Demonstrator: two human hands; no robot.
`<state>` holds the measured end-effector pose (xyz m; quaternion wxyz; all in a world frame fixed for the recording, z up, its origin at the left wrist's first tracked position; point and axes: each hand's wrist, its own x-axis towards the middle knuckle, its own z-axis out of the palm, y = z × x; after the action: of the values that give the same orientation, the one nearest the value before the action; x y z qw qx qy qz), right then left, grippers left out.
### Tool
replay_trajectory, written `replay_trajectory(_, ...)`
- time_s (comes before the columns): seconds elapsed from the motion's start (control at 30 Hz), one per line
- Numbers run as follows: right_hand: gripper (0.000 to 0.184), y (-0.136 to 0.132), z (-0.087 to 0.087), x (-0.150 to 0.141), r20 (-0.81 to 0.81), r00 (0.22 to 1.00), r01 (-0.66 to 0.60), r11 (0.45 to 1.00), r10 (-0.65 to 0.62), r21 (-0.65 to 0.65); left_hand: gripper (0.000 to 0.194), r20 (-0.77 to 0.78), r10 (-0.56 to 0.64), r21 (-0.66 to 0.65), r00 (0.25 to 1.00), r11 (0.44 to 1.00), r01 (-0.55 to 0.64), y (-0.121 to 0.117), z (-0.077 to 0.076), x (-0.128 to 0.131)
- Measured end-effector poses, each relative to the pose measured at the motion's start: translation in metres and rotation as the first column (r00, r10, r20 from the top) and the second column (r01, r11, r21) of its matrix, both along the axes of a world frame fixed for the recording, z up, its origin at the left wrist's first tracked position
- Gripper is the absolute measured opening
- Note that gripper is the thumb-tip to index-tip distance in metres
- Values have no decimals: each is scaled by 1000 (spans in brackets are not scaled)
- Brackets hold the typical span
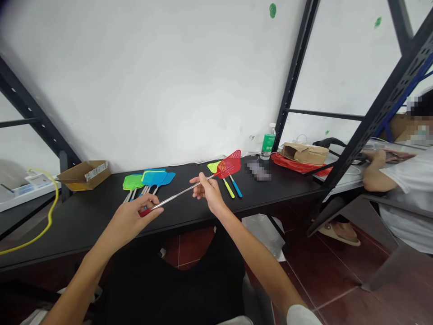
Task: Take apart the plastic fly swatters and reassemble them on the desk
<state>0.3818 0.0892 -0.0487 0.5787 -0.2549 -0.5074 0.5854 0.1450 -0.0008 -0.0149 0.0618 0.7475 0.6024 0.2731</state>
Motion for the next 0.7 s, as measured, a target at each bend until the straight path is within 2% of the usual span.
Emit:
replay_trajectory(0.23, 53, 6, 2, 5, -53, 990, 132, 991, -131, 16, 42, -72, -145, -57, 987, 988, 141, -9, 5, 19)
replay_trajectory(0.37, 52, 12, 8, 13, -43, 988, 146, 989, -145, 23, 43, -41, -196, -71, 980, 979, 193, -9, 6, 23)
replay_trajectory(0.5, 49, 22, 12, 33, -96, 969, 230, 973, -229, -3, 43, -39, -219, -126, 975, 969, 212, -6, 5, 9)
replay_trajectory(0.7, 48, 41, 16, 74, -168, 926, 335, 941, -337, -42, 41, -104, -176, -137, 979, 977, 161, -2, 9, -21)
